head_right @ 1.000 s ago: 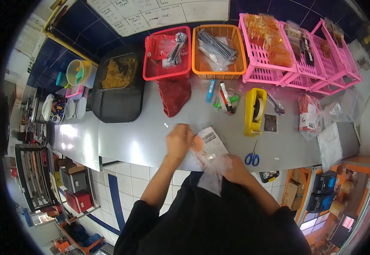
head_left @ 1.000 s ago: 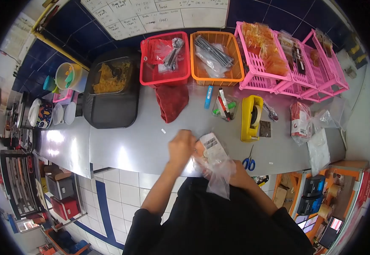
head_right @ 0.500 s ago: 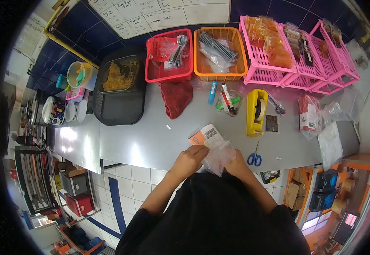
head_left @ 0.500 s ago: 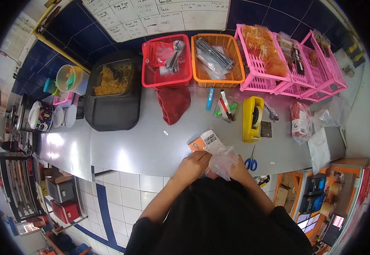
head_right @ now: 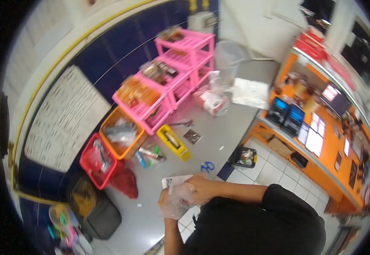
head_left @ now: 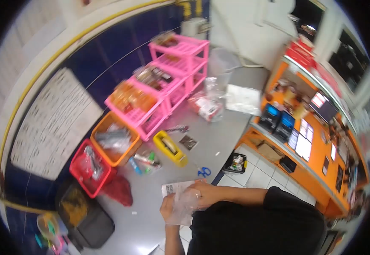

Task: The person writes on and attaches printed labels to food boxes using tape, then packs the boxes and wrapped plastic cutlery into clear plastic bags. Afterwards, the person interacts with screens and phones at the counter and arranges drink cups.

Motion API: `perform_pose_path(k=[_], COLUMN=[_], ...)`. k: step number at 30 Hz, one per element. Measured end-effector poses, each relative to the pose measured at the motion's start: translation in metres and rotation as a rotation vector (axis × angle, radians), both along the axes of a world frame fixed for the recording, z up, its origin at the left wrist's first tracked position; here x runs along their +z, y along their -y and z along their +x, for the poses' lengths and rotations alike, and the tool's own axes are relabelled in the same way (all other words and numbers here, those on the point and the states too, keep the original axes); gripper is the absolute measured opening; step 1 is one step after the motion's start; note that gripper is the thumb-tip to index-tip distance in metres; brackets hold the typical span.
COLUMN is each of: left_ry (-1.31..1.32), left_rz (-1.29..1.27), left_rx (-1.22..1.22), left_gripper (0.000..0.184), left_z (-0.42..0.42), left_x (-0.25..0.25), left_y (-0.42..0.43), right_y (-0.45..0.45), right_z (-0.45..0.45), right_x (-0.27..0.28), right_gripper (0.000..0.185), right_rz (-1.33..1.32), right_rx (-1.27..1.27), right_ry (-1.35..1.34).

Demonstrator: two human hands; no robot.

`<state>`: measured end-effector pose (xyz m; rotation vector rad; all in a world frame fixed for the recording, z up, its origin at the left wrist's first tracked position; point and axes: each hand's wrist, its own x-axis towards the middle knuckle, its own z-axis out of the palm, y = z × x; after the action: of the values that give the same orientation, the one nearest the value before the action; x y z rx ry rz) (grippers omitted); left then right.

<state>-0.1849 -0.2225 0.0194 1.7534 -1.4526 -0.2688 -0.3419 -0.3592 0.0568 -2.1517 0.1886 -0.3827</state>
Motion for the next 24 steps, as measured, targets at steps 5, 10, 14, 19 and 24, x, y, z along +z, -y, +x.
perform_pose_path(k=[5,10,14,19,24], left_ry=[-0.129,-0.297,-0.175,-0.109,-0.266], left_rz=[-0.165,-0.115,-0.16,0.085,0.074], left_rx=[-0.186,-0.116,-0.018,0.114,0.163], left_gripper=[0.019,0.012,0.013,0.014,0.024], left_z=[-0.069,-0.142,-0.147,-0.129,-0.179], left_x=[-0.006,0.006,-0.009,-0.034,-0.008], left_y=[0.049,0.069,0.051,0.06,0.141], right_y=[-0.009,-0.024,0.001,0.058,0.104], right_z=[-0.094,-0.143,-0.174,-0.222,-0.282], right_x=[-0.012,-0.026,-0.01,0.013,-0.003], right_gripper=[0.027,0.031,0.033,0.022,0.025], right_rz=[0.24,0.771,0.67,0.213,0.306], right_rx=[-0.422,-0.935,-0.999,-0.906,-0.757], right_ry=[0.083,0.255,0.352,0.123,0.339])
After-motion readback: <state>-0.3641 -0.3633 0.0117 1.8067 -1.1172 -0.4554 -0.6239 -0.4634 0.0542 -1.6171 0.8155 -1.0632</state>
